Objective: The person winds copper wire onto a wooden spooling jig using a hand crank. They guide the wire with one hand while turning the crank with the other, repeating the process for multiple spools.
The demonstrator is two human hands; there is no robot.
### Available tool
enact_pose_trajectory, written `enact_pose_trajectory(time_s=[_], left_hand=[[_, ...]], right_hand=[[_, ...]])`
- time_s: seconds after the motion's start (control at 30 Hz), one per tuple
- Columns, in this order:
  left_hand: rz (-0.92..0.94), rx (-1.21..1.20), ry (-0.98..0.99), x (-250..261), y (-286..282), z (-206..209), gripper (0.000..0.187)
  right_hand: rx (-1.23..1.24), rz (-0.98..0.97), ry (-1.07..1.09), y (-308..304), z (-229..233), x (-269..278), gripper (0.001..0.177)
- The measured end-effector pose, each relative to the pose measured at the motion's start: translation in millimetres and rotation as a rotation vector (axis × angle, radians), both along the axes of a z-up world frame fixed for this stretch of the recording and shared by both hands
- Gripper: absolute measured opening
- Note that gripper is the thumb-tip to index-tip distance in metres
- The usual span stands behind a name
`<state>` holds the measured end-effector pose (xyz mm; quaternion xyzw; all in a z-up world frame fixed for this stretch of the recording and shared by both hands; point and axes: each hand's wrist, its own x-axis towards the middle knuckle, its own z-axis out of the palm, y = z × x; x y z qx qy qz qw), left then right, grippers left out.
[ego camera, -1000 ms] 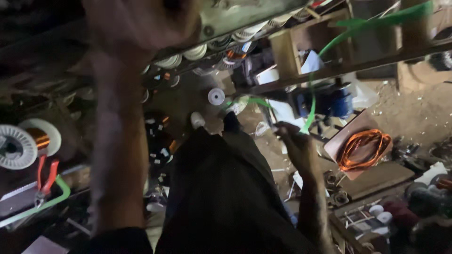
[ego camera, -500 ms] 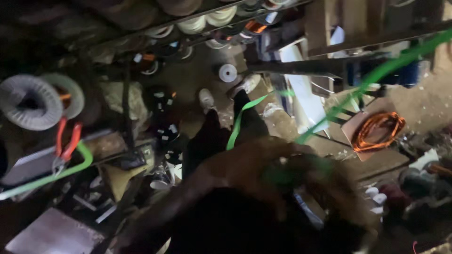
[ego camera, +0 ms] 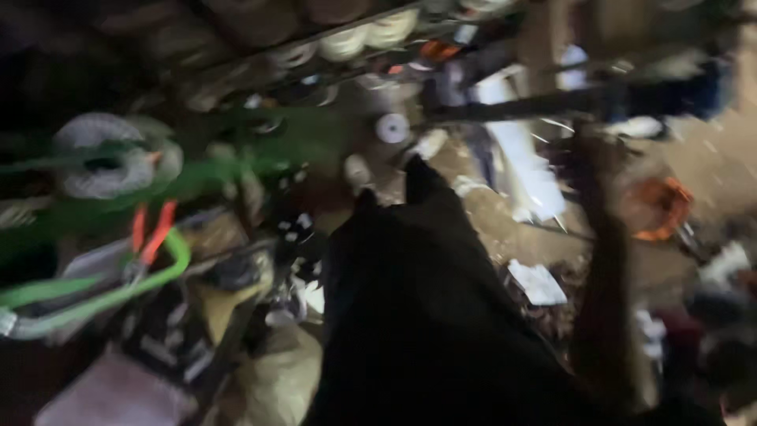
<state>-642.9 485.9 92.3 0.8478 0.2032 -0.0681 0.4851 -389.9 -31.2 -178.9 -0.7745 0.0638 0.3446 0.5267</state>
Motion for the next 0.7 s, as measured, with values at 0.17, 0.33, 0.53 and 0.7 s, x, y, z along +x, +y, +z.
enact_pose_trajectory(time_s=[0.17,0.33,0.53,0.7], left_hand=[[0.009,0.092,0.018,48,-58,-25,0.019],[-0.108,0.103,0.015,73,-67,-37,0.022],[-0.240,0.075,0.010,96,-107,-47,0.025],[-0.342,-0.020,-0.183,130,-185,-78,0.039]], right_hand=[[0.016,-0.213,0.100,-83,-22,-57,0.037],[0.020,-0.827,-0.095,-147,-37,-47,0.053],[0.377,-0.836,-0.145,-128,-22,-10,0.027],[0.062,-0.190,-0.417,-16,45,-54,0.028]])
